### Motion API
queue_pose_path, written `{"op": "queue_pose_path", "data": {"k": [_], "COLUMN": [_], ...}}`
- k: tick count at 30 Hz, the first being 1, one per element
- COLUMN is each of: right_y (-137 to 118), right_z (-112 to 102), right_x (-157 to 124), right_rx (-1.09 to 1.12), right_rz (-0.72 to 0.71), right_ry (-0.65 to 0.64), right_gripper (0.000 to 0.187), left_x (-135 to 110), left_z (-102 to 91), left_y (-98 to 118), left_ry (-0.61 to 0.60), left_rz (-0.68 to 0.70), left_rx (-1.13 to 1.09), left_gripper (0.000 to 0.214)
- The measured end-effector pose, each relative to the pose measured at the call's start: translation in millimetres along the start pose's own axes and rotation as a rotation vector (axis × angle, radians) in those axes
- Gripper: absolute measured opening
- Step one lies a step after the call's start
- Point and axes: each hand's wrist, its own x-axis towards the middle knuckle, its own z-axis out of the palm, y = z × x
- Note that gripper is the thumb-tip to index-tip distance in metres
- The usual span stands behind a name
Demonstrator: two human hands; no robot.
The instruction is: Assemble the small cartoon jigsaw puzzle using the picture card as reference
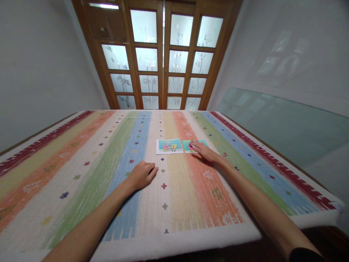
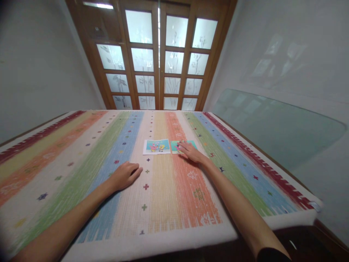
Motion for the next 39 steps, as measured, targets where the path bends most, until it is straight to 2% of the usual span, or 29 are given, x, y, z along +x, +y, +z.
{"op": "queue_pose_path", "data": {"k": [4, 7, 12, 15, 19, 24, 32, 39], "right_y": [-5, -20, -68, -96, -117, -121, -117, -118], "right_z": [-10, -12, -2, 8, 20, 27, 33, 33], "right_x": [-5, -19, -46, -56, -58, -57, -53, -55], "right_rx": [0.038, 0.025, -0.078, -0.135, -0.130, -0.115, -0.108, -0.102], "right_rz": [0.078, 0.047, -0.098, -0.144, -0.181, -0.187, -0.207, -0.207], "right_ry": [0.136, 0.165, 0.067, -0.032, -0.069, -0.077, -0.075, -0.077], "right_gripper": [0.063, 0.061, 0.065, 0.066, 0.070, 0.074, 0.070, 0.068], "left_x": [0, 0, 0, 0, -1, -3, -7, -8], "left_z": [0.2, 0.9, -0.9, -3.6, -5.7, -3.0, 2.2, 4.4], "left_y": [0, 0, 2, 4, 7, 5, -2, -5], "left_ry": [0.029, 0.063, 0.148, 0.198, 0.183, 0.115, -0.071, -0.114], "left_rz": [-0.006, -0.015, -0.002, 0.075, 0.174, 0.221, 0.249, 0.265], "left_rx": [-0.008, -0.021, -0.067, -0.121, -0.189, -0.241, -0.167, -0.133], "left_gripper": [0.042, 0.042, 0.036, 0.030, 0.027, 0.031, 0.055, 0.061]}}
